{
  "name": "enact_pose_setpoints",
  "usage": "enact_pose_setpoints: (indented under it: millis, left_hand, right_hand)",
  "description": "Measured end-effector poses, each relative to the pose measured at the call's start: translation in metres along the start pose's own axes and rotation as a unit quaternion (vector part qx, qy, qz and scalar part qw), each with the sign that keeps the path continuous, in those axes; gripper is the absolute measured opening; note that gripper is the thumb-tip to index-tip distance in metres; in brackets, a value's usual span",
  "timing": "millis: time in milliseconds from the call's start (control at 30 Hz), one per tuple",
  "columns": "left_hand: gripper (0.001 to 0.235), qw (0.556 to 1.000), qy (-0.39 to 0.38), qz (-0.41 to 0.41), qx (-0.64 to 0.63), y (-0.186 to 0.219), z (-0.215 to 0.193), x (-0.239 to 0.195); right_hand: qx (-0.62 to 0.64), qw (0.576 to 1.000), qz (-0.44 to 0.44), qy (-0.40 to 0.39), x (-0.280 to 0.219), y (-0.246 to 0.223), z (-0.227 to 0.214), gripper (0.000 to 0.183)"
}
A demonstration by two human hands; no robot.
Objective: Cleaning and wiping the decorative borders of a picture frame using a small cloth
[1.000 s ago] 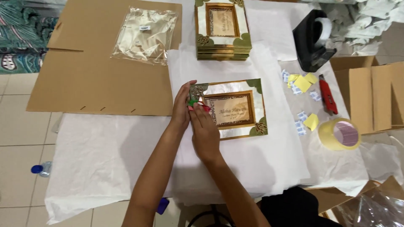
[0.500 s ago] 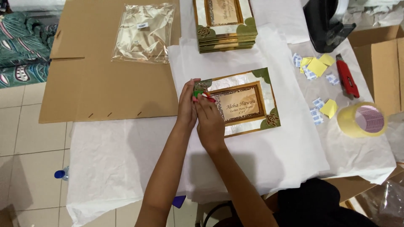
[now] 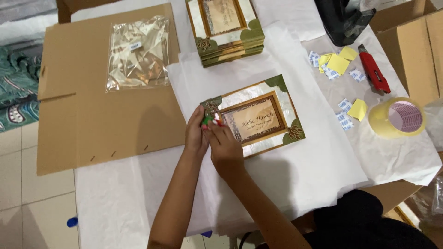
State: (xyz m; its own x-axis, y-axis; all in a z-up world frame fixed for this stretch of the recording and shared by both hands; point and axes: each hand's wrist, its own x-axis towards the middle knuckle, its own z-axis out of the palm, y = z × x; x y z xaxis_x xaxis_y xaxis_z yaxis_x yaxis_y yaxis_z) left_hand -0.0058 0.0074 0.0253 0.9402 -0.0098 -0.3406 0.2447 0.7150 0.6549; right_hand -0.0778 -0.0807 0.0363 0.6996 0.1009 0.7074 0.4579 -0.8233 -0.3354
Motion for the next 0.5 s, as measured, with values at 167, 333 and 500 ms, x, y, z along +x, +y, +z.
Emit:
enact_pose_setpoints:
  millis: [167, 333, 500]
  left_hand:
    - [0.038, 1.000, -0.015, 0.001, 0.028, -0.002, -0.006, 0.002]
    - [0.033, 0.998, -0.057, -0.007, -0.014, 0.008, 0.004, -0.004]
    - [0.032, 0.996, -0.060, -0.035, -0.057, -0.013, -0.025, 0.018]
  right_hand:
    - [-0.028, 0.996, -0.033, -0.074, -0.008, 0.003, -0.032, 0.016]
    - [0.047, 0.996, -0.015, -0.069, 0.024, 0.009, -0.051, 0.023]
    - [-0.039, 0.996, -0.058, -0.051, 0.028, 0.005, -0.038, 0.026]
